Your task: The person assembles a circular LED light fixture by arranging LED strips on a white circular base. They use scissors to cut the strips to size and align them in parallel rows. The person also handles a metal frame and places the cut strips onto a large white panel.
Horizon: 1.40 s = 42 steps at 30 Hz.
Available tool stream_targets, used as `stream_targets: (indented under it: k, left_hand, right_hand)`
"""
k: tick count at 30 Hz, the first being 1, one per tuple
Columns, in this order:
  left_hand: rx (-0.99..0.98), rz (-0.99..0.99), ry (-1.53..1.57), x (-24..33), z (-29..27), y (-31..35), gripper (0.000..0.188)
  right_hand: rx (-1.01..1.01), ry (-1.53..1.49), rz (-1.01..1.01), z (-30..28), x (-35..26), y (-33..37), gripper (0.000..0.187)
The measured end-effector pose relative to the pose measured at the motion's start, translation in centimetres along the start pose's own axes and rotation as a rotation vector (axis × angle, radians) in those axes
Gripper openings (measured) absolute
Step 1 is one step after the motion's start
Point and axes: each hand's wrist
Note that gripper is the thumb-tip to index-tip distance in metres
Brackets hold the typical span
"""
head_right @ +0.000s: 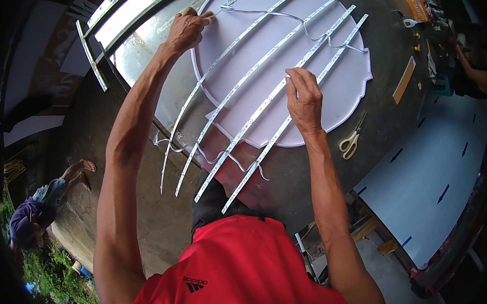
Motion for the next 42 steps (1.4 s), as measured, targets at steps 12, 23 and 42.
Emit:
stream_targets:
  k: [12,23,42]
  left_hand:
    - [-0.196,-0.092,-0.074,-0.1,-0.8,-1.2,0.055]
    - [-0.34,-0.25,0.049,2.0,-2.9,-1.9,0.09]
    - [-0.497,-0.203,-0.017,2.3,-4.1,-1.7,0.119]
  right_hand:
    - [-0.675,-0.574,0.871,12.0,-11.1,-7.9,0.035]
    - [-0.445,-0.927,1.332,13.9,-11.6,-7.6,0.015]
    - [-0.183,-0.735,1.551,15.4,-14.0,-8.0,0.014]
Point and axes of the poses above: each hand's wrist, its own y-axis away from the middle knuckle, its own z-axis out of the palm, x = y × z, and after that the axes turned 14 degrees about y, right-handed
